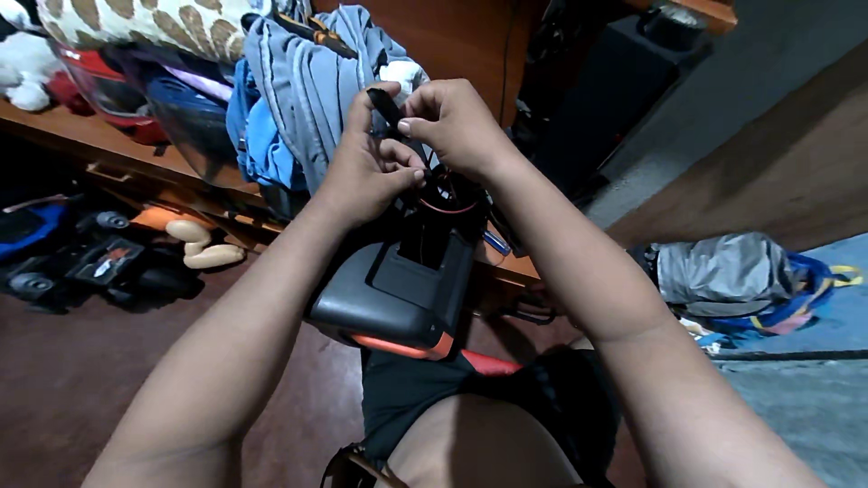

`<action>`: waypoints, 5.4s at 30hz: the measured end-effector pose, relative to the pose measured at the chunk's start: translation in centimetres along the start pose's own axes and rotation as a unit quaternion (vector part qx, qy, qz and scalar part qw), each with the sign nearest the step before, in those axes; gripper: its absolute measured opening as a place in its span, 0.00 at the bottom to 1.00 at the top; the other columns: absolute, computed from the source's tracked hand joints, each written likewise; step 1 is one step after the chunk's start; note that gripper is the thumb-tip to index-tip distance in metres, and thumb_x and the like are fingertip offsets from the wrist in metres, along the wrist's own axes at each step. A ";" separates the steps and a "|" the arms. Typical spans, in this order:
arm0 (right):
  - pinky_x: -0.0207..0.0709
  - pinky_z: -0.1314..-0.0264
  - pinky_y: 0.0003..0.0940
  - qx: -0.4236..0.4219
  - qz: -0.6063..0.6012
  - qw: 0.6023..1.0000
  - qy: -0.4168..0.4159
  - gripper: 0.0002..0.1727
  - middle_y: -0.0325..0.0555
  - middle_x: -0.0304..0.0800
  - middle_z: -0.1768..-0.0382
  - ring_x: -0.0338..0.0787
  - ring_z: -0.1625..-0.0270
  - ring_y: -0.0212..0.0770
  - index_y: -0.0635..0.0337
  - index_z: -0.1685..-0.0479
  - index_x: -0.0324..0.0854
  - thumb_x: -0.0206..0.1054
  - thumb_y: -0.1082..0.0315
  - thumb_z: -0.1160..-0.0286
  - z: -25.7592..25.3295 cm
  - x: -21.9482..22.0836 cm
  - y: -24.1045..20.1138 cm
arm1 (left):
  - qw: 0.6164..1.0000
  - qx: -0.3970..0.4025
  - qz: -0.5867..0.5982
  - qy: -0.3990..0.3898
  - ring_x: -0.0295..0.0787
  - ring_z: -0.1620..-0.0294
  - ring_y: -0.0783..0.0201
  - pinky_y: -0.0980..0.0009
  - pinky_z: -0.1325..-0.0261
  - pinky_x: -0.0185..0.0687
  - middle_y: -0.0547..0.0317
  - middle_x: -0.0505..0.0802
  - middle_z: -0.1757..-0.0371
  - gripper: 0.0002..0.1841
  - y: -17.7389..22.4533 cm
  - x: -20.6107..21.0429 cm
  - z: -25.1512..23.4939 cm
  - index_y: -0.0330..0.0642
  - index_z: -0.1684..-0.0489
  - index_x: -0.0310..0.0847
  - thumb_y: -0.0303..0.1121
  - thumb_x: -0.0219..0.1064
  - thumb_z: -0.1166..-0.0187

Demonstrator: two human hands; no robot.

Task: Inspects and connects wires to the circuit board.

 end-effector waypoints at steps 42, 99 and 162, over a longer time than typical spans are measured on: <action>0.88 0.76 0.32 -0.013 -0.089 0.994 0.058 0.09 0.44 0.88 0.70 0.87 0.80 0.35 0.62 0.64 0.81 0.66 0.67 0.16 5.7 0.7 0.6 | 0.992 -0.066 -0.058 0.095 0.95 0.63 0.66 0.67 0.52 0.94 0.57 0.93 0.58 0.33 -0.3 -0.1 0.1 0.41 0.23 0.56 0.19 0.71 0.25; 0.80 0.67 0.30 0.006 0.033 0.980 0.197 0.06 0.38 0.91 0.69 0.84 0.74 0.30 0.58 0.56 0.87 0.65 0.68 0.17 6.6 4.3 1.6 | 0.996 -0.034 -0.044 0.071 0.94 0.63 0.67 0.70 0.55 0.93 0.59 0.93 0.58 0.28 -0.4 0.4 0.1 0.42 0.30 0.61 0.18 0.71 0.26; 0.82 0.58 0.30 0.005 -0.051 0.993 0.106 0.02 0.42 0.91 0.62 0.87 0.63 0.32 0.60 0.60 0.89 0.72 0.71 0.25 4.8 1.8 2.4 | 0.968 -0.061 -0.225 0.094 0.91 0.63 0.74 0.72 0.53 0.90 0.62 0.93 0.61 0.13 -0.4 0.1 0.2 0.39 0.53 0.80 0.31 0.78 0.27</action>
Point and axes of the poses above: each hand's wrist, its own z-axis away from the middle knuckle, its own x-axis out of the palm, y = z × x, the point moved 1 cm from there along -z, towards the middle knuckle
